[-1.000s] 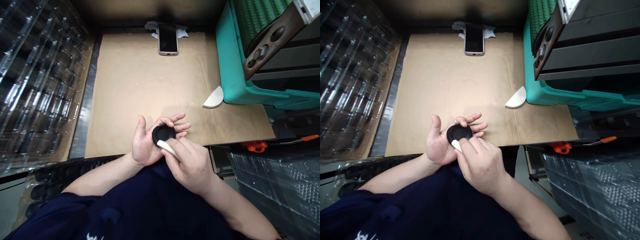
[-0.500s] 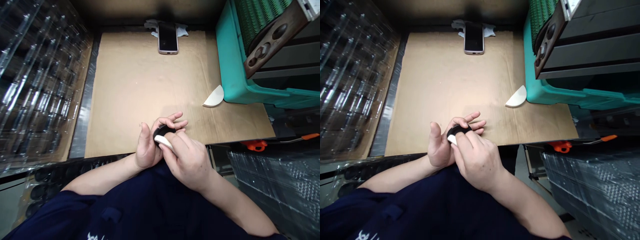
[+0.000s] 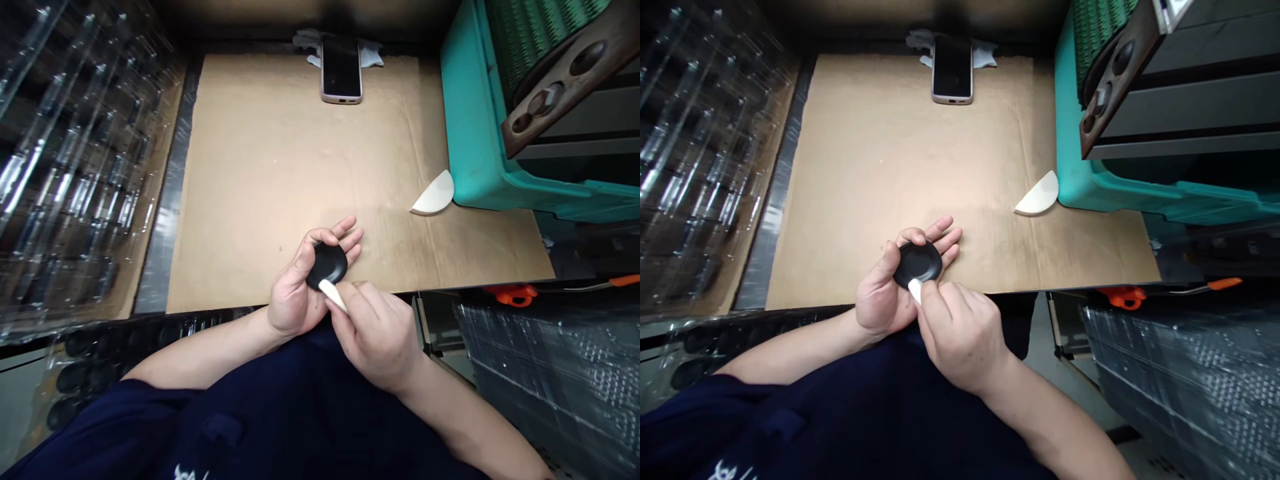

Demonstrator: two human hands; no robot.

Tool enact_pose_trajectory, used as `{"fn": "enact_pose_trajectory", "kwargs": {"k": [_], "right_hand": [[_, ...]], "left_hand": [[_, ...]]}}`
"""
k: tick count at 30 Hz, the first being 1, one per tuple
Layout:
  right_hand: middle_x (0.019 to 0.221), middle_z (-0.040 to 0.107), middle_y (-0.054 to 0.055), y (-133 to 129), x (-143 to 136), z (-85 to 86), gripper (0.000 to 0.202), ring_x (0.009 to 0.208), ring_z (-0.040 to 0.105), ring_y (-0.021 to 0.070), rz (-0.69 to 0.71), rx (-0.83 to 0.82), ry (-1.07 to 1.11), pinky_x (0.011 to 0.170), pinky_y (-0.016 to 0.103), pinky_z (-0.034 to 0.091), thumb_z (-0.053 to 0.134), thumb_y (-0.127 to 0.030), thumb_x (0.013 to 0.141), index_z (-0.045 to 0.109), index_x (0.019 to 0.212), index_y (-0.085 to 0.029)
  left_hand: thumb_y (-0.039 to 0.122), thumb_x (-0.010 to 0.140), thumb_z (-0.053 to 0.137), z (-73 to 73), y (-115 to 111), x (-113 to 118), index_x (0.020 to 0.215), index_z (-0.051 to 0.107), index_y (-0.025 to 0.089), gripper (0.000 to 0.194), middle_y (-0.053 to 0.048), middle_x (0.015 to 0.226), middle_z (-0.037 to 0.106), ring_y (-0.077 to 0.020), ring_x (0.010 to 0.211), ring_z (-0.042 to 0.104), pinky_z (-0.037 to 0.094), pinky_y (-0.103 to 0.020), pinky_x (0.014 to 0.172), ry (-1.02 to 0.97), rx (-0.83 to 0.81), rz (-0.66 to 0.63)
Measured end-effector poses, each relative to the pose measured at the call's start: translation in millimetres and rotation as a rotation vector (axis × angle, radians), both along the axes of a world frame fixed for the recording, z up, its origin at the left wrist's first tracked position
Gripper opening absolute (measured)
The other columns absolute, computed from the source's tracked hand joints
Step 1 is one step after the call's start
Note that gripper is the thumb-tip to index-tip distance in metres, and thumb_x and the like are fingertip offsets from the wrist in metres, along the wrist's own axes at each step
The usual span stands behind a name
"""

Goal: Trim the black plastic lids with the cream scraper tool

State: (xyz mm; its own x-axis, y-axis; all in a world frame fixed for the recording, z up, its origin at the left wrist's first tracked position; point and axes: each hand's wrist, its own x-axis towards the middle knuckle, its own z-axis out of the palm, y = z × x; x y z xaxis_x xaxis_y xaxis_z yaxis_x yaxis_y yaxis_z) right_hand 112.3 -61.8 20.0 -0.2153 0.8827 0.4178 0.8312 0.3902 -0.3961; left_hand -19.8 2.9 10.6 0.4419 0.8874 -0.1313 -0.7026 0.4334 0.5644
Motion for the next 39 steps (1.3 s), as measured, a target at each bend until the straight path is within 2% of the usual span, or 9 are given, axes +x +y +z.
{"fn": "enact_pose_trajectory", "kwargs": {"k": [5, 10, 16, 21, 26, 31, 36, 39], "right_hand": [[0.076, 0.063, 0.002, 1.5, 2.6, -3.0, 0.014, 0.064, 0.055, 0.0139, -0.100, 0.039, -0.047, 0.060, 0.030, 0.042, 0.062, -0.019, 0.097, 0.067, 0.108, -0.012], [0.074, 0.064, 0.001, 1.6, 3.2, 0.3, 0.016, 0.063, 0.056, 0.0139, 0.002, 0.061, -0.024, 0.060, 0.030, 0.042, 0.063, -0.015, 0.095, 0.067, 0.109, -0.010], [0.077, 0.066, 0.003, 8.9, 18.5, 0.1, 0.020, 0.064, 0.059, 0.0137, -0.104, 0.118, -0.096, 0.061, 0.029, 0.043, 0.066, -0.018, 0.095, 0.068, 0.113, -0.011], [0.073, 0.064, 0.001, 9.3, 21.2, 4.2, 0.013, 0.064, 0.057, 0.0135, -0.050, 0.105, -0.160, 0.061, 0.030, 0.041, 0.064, -0.018, 0.095, 0.068, 0.106, -0.012], [0.080, 0.067, 0.003, 19.0, 23.3, 4.7, 0.018, 0.070, 0.061, 0.0148, -0.108, 0.175, -0.143, 0.065, 0.030, 0.045, 0.063, -0.018, 0.096, 0.069, 0.111, -0.011], [0.082, 0.070, 0.004, 17.6, 23.8, 10.1, 0.016, 0.069, 0.062, 0.0147, -0.088, 0.103, -0.143, 0.065, 0.030, 0.045, 0.062, -0.017, 0.096, 0.070, 0.109, -0.012], [0.079, 0.068, 0.003, 19.7, 24.6, 15.7, 0.017, 0.070, 0.062, 0.0145, -0.105, 0.126, -0.127, 0.062, 0.030, 0.042, 0.060, -0.019, 0.098, 0.070, 0.110, -0.012], [0.080, 0.068, 0.003, 18.2, 26.2, 17.0, 0.016, 0.068, 0.061, 0.0139, -0.087, 0.076, -0.111, 0.063, 0.029, 0.042, 0.059, -0.018, 0.098, 0.070, 0.108, -0.012]], "left_hand": [[0.038, 0.104, 0.044, 1.1, 1.9, -0.8, 0.101, 0.063, 0.018, 0.027, -0.011, 0.154, 0.049, -0.0313, 0.150, 0.039, 0.023, -0.049, 0.127, -0.043, -0.021, -0.064], [0.037, 0.105, 0.043, 0.5, 3.0, -2.9, 0.107, 0.065, 0.017, 0.030, -0.012, 0.157, 0.047, -0.0318, 0.150, 0.037, 0.021, -0.049, 0.128, -0.048, -0.042, -0.099], [0.035, 0.105, 0.039, -0.9, 6.0, -6.3, 0.123, 0.066, 0.013, 0.040, -0.014, 0.159, 0.044, -0.0340, 0.152, 0.032, 0.025, -0.053, 0.126, -0.095, -0.108, -0.256], [0.040, 0.104, 0.043, 0.3, 7.4, -7.0, 0.137, 0.061, 0.011, 0.047, -0.016, 0.156, 0.048, -0.0337, 0.149, 0.038, 0.022, -0.050, 0.128, -0.094, -0.149, -0.304], [0.036, 0.105, 0.041, 1.8, 7.3, -9.2, 0.134, 0.065, 0.012, 0.045, -0.016, 0.148, 0.056, -0.0330, 0.150, 0.038, 0.024, -0.051, 0.126, -0.032, -0.189, -0.383], [0.041, 0.104, 0.043, 0.0, 7.1, -9.9, 0.136, 0.063, 0.011, 0.048, -0.017, 0.148, 0.056, -0.0347, 0.148, 0.040, 0.029, -0.050, 0.124, -0.032, -0.199, -0.381], [0.037, 0.102, 0.047, -0.2, 7.8, -9.6, 0.130, 0.067, 0.010, 0.043, -0.016, 0.139, 0.064, -0.0332, 0.145, 0.044, 0.029, -0.048, 0.124, 0.031, -0.224, -0.386], [0.039, 0.104, 0.043, 1.2, 7.8, -9.1, 0.132, 0.065, 0.009, 0.047, -0.017, 0.142, 0.061, -0.0329, 0.145, 0.045, 0.029, -0.048, 0.124, -0.005, -0.216, -0.390]]}}
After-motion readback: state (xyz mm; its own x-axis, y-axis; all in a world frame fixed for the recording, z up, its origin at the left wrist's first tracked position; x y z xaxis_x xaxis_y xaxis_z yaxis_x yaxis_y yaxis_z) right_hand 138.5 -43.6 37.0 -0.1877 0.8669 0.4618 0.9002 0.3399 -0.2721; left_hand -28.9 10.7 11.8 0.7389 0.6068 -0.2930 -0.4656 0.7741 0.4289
